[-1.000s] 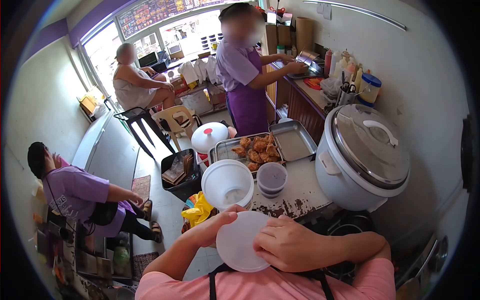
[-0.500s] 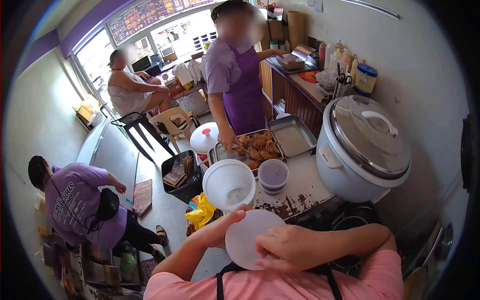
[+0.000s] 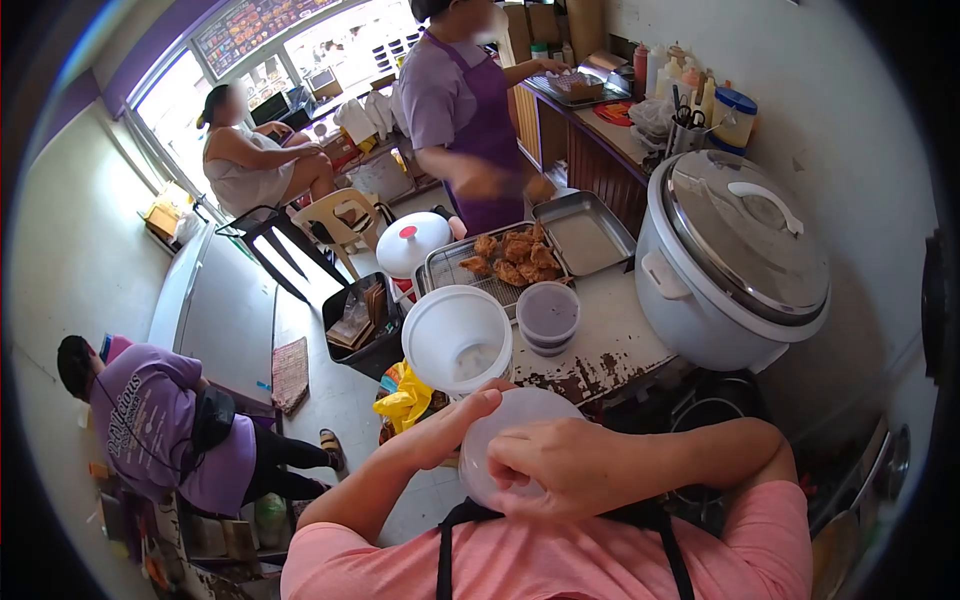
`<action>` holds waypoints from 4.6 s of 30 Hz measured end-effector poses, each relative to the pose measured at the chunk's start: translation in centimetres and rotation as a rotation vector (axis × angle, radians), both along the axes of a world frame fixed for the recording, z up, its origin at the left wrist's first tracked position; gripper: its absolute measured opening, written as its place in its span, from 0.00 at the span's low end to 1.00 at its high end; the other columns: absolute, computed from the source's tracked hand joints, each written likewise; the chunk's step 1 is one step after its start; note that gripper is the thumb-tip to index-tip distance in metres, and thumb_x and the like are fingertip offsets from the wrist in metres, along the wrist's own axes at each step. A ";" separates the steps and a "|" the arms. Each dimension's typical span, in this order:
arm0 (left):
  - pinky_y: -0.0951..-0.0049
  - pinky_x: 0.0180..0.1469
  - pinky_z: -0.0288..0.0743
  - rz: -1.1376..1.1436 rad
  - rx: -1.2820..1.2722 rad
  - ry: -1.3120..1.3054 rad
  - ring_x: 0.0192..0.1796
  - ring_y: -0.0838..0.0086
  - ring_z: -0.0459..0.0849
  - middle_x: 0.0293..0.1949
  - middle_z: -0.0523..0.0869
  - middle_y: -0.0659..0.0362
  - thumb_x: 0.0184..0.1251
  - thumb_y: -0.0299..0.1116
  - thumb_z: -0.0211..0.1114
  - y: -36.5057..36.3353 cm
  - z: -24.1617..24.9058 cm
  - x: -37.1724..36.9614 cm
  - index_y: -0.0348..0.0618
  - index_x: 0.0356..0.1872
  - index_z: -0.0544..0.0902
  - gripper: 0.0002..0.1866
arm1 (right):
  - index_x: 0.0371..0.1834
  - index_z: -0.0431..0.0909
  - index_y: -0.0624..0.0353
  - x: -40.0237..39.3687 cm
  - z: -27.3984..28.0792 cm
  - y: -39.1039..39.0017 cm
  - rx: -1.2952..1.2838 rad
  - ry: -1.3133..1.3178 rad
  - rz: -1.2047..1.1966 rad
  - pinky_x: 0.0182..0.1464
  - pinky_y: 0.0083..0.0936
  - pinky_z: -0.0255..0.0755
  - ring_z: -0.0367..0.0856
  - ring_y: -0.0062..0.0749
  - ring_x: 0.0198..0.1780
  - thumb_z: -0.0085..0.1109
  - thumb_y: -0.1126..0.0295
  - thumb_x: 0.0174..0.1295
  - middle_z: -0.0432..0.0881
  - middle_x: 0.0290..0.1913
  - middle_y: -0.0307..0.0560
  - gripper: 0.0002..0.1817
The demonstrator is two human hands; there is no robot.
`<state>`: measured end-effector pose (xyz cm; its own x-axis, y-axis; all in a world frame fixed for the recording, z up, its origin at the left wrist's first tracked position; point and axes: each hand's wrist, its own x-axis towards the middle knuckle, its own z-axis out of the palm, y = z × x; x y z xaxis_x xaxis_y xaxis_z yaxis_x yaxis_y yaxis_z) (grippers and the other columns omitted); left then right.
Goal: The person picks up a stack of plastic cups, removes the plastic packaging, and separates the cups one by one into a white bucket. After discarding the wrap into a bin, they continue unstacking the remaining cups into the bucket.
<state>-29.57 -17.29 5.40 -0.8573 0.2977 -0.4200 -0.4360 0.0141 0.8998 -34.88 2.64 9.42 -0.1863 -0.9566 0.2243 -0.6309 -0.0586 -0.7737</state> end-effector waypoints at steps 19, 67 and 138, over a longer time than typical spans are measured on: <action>0.69 0.69 0.57 -0.097 -0.135 0.062 0.69 0.66 0.66 0.67 0.69 0.52 0.73 0.61 0.39 -0.8 -2.3 -0.8 0.40 0.71 0.61 0.38 | 0.29 0.72 0.54 2.2 0.5 0.3 -0.133 0.553 0.163 0.38 0.25 0.66 0.76 0.29 0.32 0.57 0.68 0.47 0.72 0.25 0.38 0.07; 0.56 0.66 0.66 0.332 0.633 0.115 0.66 0.53 0.72 0.62 0.71 0.41 0.61 0.63 0.51 1.0 0.1 4.6 0.30 0.64 0.69 0.44 | 0.30 0.76 0.54 -1.5 -4.2 4.2 -0.187 -0.118 0.250 0.62 0.34 0.57 0.66 0.39 0.56 0.60 0.70 0.56 0.74 0.53 0.43 0.03; 0.56 0.66 0.68 0.227 1.133 -0.468 0.65 0.61 0.74 0.65 0.74 0.52 0.70 0.48 0.51 2.1 -8.7 0.8 0.42 0.68 0.66 0.30 | 0.39 0.67 0.55 2.3 -5.8 9.0 -0.487 -0.797 0.031 0.74 0.55 0.35 0.49 0.58 0.76 0.47 0.63 0.70 0.69 0.65 0.69 0.08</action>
<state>-28.77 -15.15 -3.26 -0.7743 0.5562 -0.3019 -0.6086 -0.7853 0.1140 -32.55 11.66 3.61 -0.4341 -0.7975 0.4189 0.0825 -0.4983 -0.8631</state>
